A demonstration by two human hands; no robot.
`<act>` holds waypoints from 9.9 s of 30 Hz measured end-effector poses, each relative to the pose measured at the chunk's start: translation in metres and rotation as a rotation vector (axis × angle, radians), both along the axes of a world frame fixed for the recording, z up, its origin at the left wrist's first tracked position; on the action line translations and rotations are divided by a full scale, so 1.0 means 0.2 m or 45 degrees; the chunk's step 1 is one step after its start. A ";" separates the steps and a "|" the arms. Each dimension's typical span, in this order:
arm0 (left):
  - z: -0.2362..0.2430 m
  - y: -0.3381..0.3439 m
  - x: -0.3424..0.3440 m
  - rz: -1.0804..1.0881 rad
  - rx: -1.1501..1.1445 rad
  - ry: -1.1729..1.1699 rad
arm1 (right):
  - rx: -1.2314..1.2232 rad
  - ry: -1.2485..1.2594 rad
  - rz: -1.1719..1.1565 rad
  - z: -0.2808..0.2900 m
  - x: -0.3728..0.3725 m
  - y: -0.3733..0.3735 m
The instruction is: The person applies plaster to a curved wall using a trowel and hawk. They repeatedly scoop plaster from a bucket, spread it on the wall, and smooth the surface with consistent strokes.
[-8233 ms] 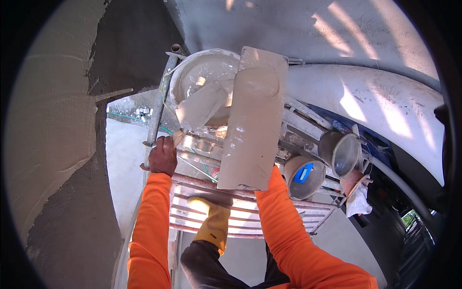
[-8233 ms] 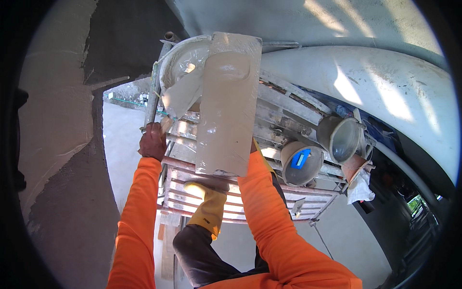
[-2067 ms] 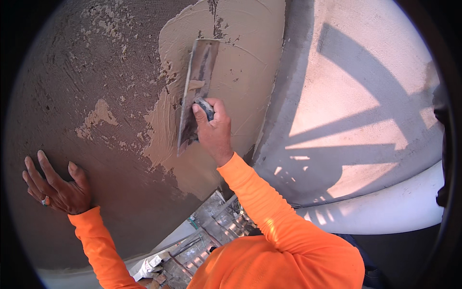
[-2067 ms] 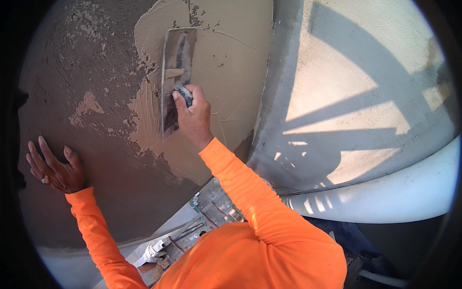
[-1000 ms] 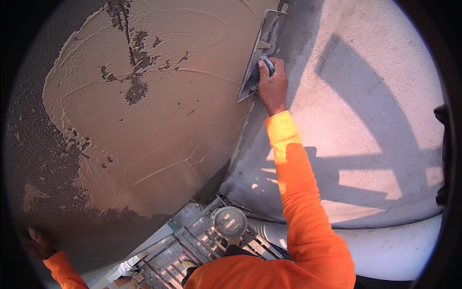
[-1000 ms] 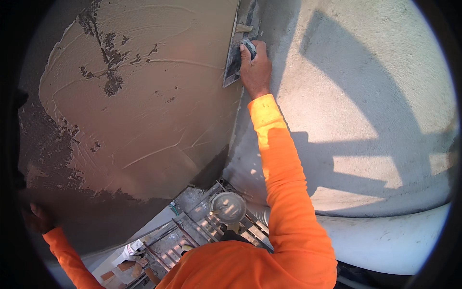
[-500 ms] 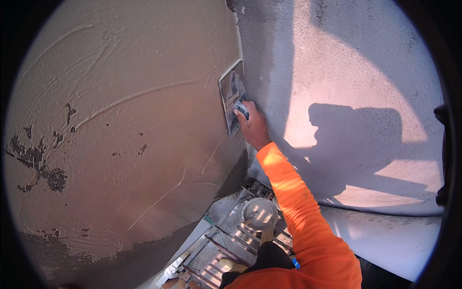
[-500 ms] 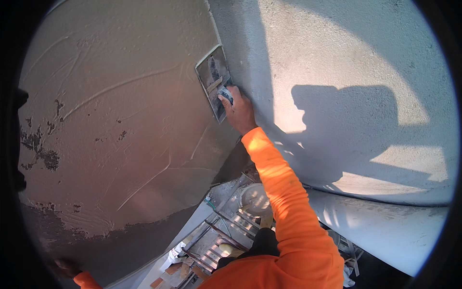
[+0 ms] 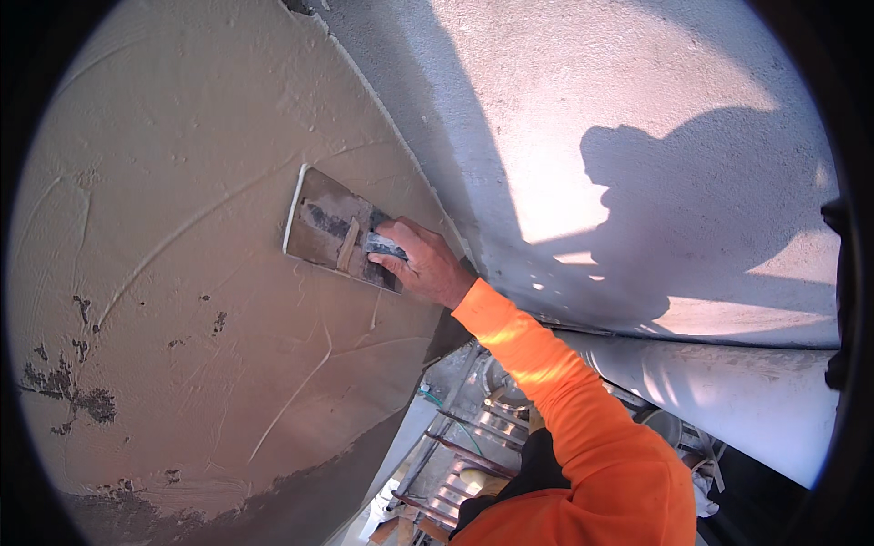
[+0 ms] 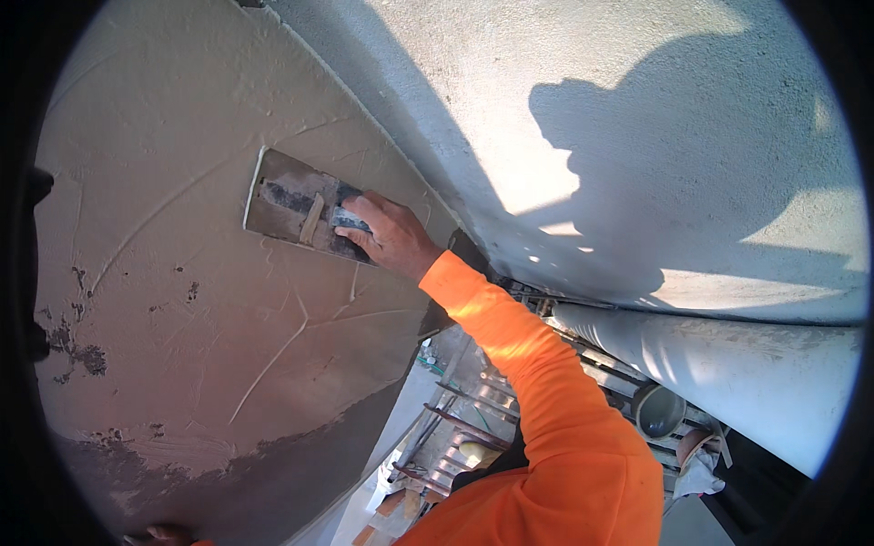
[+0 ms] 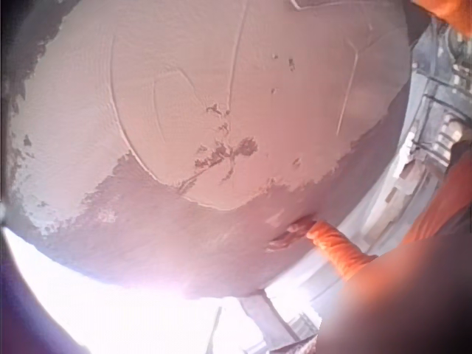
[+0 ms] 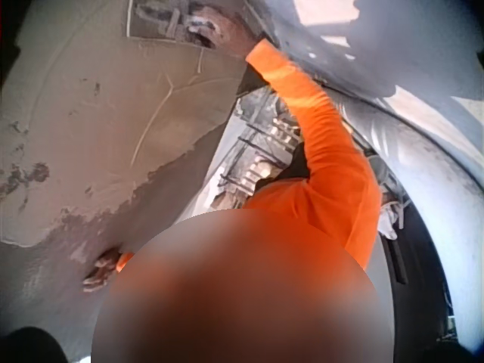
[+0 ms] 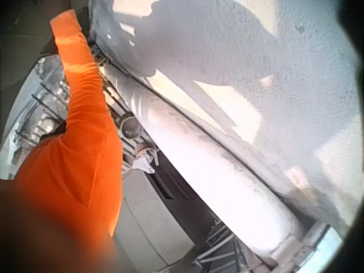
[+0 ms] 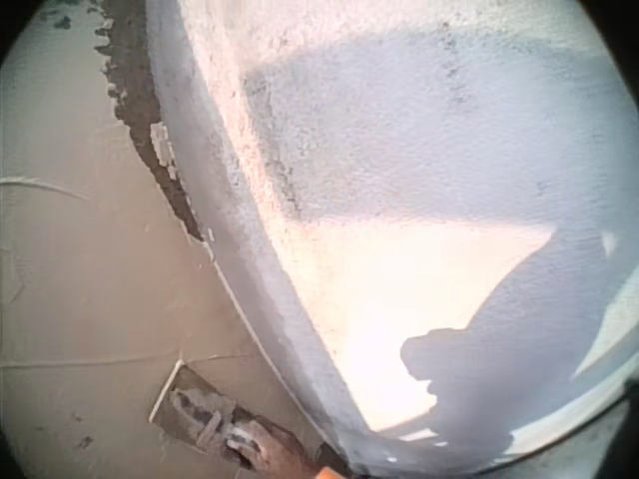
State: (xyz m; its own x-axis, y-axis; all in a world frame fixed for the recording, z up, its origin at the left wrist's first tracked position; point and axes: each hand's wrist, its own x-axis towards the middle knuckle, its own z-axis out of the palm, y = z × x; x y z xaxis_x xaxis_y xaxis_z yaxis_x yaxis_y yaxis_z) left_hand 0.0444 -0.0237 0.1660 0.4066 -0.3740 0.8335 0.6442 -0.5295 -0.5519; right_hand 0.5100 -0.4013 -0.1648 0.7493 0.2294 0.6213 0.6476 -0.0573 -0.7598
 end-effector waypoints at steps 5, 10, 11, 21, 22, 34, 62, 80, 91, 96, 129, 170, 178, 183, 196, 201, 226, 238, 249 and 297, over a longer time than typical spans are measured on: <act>-0.05 -0.02 0.02 -0.059 -0.077 -0.092 | 0.105 0.035 -0.070 0.10 -0.11 -0.01; 0.02 0.00 -0.04 0.065 0.052 -0.028 | 0.243 0.317 -0.222 0.07 0.08 0.01; 0.04 0.02 -0.05 0.058 0.089 -0.006 | 0.252 0.258 -0.239 0.09 0.11 0.02; 0.07 0.03 -0.11 0.024 -0.013 -0.033 | 0.339 0.095 -0.110 0.85 -0.40 0.39; 0.07 0.02 -0.11 0.036 -0.030 -0.039 | 0.330 -0.006 -0.122 0.94 -0.49 0.43; 0.01 0.14 -0.22 -0.415 -0.277 -0.167 | -0.074 -0.503 0.027 1.07 -1.61 0.98; -0.75 -0.28 -0.26 -0.698 -0.508 0.662 | 0.385 0.668 -0.413 0.12 -1.01 -0.42; -4.47 -1.72 0.29 0.121 -1.139 2.230 | 1.645 2.206 -0.541 -2.67 -2.59 -1.09; -4.89 -1.97 0.80 0.141 -0.844 2.626 | 1.450 2.159 -0.768 -2.64 -2.49 -1.17; -4.77 -1.92 0.93 0.290 -0.942 2.879 | 1.578 2.157 -0.841 -2.65 -2.49 -1.22; -4.57 -1.39 -0.11 -0.858 -1.708 1.998 | 1.653 2.099 -0.475 -3.13 -2.60 -0.71; -1.83 -0.65 -0.68 -0.306 -1.624 1.350 | 1.485 1.498 0.443 -0.54 -1.70 -0.18; -0.11 -0.09 -0.62 -0.051 -0.472 -0.059 | 1.553 1.339 1.022 0.44 -1.30 0.06; 0.13 0.15 -0.54 0.081 -0.334 -0.280 | 1.460 1.124 0.915 0.78 -1.14 0.26; 0.08 0.24 -0.55 0.084 -0.313 -0.326 | 1.471 1.198 0.247 1.49 -0.90 0.69; 0.07 0.26 -0.56 0.080 -0.305 -0.342 | 1.469 1.138 0.283 1.88 -0.80 0.63; 0.10 0.22 -0.56 0.114 -0.266 -0.350 | -0.158 -1.161 -0.583 3.40 -0.70 0.69; 0.11 0.20 -0.54 0.114 -0.289 -0.335 | -0.135 -1.052 -0.941 3.44 -0.06 0.21; 0.10 0.22 -0.51 0.066 -0.223 -0.285 | 0.201 -0.298 -0.394 1.45 -0.14 0.01; 0.10 0.20 -0.51 0.026 -0.245 -0.332 | -0.017 -1.332 -0.725 2.41 -0.39 0.47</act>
State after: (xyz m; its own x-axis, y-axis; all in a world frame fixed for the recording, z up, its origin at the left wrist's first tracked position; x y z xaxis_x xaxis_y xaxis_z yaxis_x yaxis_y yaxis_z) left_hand -0.0584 0.0167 0.1852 0.1758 -0.1931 0.9653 0.7624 -0.5936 -0.2576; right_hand 0.4326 -0.3069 0.3179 -0.1233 0.0392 0.9916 0.8314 -0.5414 0.1248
